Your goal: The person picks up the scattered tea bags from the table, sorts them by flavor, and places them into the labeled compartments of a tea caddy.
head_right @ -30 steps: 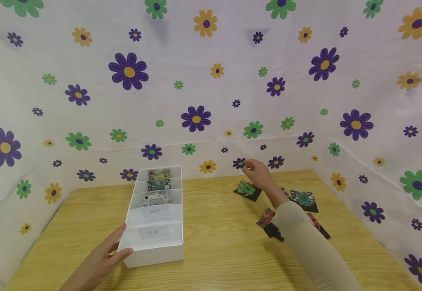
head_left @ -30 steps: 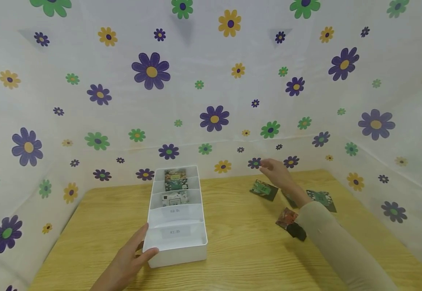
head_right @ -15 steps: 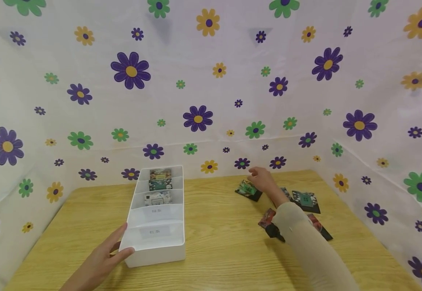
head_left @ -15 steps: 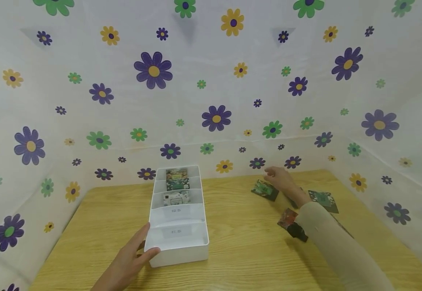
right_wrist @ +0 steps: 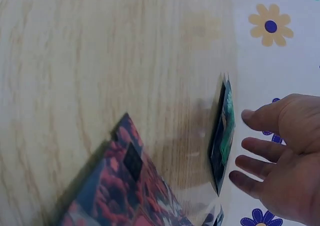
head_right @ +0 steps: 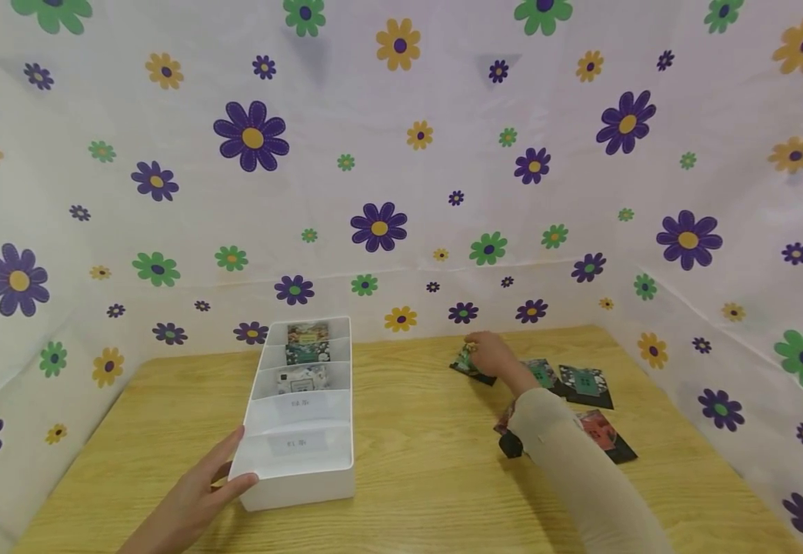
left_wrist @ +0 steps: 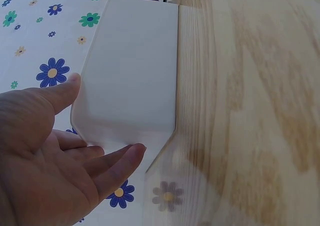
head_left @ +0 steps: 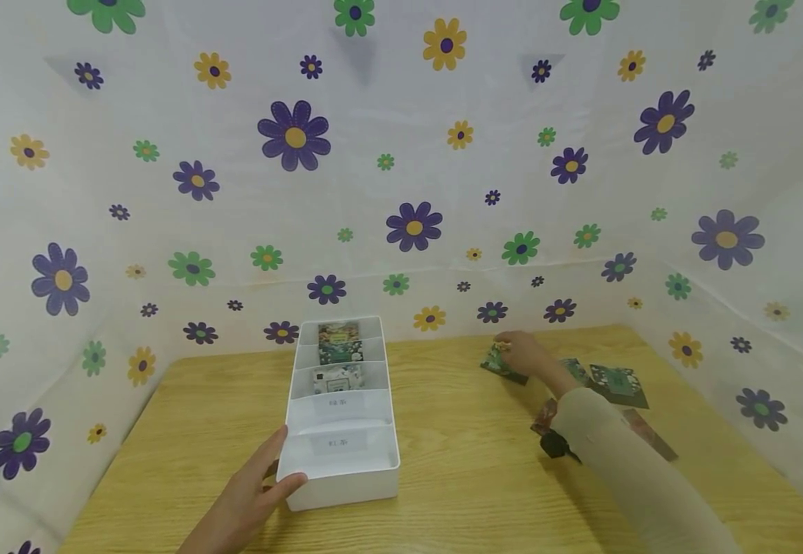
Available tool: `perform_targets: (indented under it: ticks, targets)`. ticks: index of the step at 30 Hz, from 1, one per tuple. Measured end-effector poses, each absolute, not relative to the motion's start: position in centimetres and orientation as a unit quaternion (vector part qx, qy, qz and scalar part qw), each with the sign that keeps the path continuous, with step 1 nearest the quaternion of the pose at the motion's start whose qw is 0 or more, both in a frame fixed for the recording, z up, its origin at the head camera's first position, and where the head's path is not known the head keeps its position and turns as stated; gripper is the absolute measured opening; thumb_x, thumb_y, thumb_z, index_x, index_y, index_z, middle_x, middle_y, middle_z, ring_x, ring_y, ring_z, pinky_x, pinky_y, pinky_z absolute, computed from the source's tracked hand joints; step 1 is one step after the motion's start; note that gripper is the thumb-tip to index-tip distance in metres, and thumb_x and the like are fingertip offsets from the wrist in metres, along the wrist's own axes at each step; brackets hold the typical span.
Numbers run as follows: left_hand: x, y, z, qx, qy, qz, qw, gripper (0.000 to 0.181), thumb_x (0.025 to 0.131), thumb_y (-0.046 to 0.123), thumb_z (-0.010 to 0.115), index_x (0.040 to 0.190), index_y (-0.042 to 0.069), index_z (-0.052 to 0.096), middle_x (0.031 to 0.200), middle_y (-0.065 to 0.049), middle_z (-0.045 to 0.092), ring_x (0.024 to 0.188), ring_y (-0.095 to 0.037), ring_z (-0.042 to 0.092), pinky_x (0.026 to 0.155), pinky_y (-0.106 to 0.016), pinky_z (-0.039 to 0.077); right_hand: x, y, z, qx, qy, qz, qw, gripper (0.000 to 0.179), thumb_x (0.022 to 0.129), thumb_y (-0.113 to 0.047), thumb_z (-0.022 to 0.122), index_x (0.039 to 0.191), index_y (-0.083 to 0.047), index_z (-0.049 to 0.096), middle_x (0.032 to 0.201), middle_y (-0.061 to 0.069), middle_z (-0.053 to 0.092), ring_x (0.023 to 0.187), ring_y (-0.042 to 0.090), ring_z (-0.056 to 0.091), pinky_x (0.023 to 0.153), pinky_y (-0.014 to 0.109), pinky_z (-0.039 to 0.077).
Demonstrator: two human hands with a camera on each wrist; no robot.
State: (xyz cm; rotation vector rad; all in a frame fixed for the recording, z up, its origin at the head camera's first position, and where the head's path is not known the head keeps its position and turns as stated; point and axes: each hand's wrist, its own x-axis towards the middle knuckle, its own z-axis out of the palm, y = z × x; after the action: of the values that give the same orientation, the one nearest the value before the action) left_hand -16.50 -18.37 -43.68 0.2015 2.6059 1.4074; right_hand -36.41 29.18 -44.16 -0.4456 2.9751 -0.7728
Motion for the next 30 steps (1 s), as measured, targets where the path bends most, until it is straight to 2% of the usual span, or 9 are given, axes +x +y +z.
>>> perform_targets:
  ticks: [6,10,16,22,24,26,30]
  targets:
    - [-16.4,-18.4,-43.8,0.074,0.870,0.481,0.080,0.086,0.100,0.030,0.070,0.162,-0.003,0.021,0.165,-0.028,0.024,0.134,-0.044,0.051,0.096,-0.048,0.056,-36.4,28.8,-44.5,-0.141,0.968,-0.205,0.034,0.050,0.090,0.007,0.057,0.138,0.015,0.053,0.140,0.037,0.053,0.128,0.054,0.052,0.106,0.062,0.044]
    - [-16.4,-18.4,-43.7,0.084,0.873,0.474,0.072,0.085,0.100,0.030,0.070,0.163,-0.002,0.021,0.164,-0.027,0.028,0.133,-0.040,0.053,0.097,-0.045,0.056,-36.4,28.4,-44.5,-0.130,0.973,-0.185,0.039,0.048,0.089,0.008,0.058,0.136,0.013,0.056,0.139,0.036,0.055,0.128,0.053,0.051,0.107,0.062,0.043]
    - [-16.4,-18.4,-43.6,0.086,0.872,0.476,0.073,0.085,0.100,0.030,0.070,0.163,0.000,0.022,0.163,-0.027,0.030,0.133,-0.039,0.053,0.100,-0.049,0.054,-36.0,27.9,-43.8,-0.133,0.980,-0.138,0.057,0.047,0.087,0.004,0.065,0.134,0.008,0.060,0.135,0.032,0.060,0.125,0.052,0.053,0.106,0.062,0.044]
    - [-16.4,-18.3,-43.7,0.075,0.876,0.471,0.078,0.086,0.100,0.032,0.070,0.163,0.000,0.021,0.164,-0.027,0.029,0.133,-0.041,0.053,0.099,-0.049,0.054,-36.1,28.1,-43.6,-0.148,0.979,-0.105,0.092,0.051,0.094,-0.007,0.070,0.142,0.006,0.056,0.142,0.032,0.054,0.136,0.057,0.040,0.116,0.071,0.021]
    - [-16.4,-18.3,-43.7,0.075,0.876,0.470,0.078,0.087,0.100,0.032,0.070,0.163,0.000,0.021,0.164,-0.027,0.029,0.133,-0.041,0.053,0.099,-0.048,0.055,-36.1,28.3,-43.6,-0.150,0.978,-0.109,0.097,0.052,0.095,-0.009,0.069,0.142,0.006,0.055,0.145,0.032,0.052,0.138,0.058,0.036,0.117,0.072,0.018]
    - [-16.4,-18.3,-43.7,0.075,0.876,0.469,0.078,0.087,0.100,0.033,0.070,0.163,-0.001,0.021,0.164,-0.028,0.028,0.133,-0.042,0.052,0.098,-0.048,0.055,-36.2,28.5,-43.6,-0.150,0.977,-0.120,0.094,0.052,0.094,-0.010,0.072,0.140,0.007,0.056,0.144,0.033,0.052,0.137,0.059,0.037,0.115,0.072,0.023]
    - [-16.3,-18.4,-43.7,0.075,0.873,0.476,0.080,0.086,0.100,0.032,0.069,0.163,-0.001,0.020,0.164,-0.028,0.027,0.133,-0.042,0.052,0.096,-0.047,0.056,-36.2,28.8,-43.9,-0.128,0.973,-0.168,0.089,0.057,0.089,-0.014,0.077,0.137,0.010,0.057,0.139,0.033,0.056,0.123,0.051,0.054,0.104,0.062,0.045]
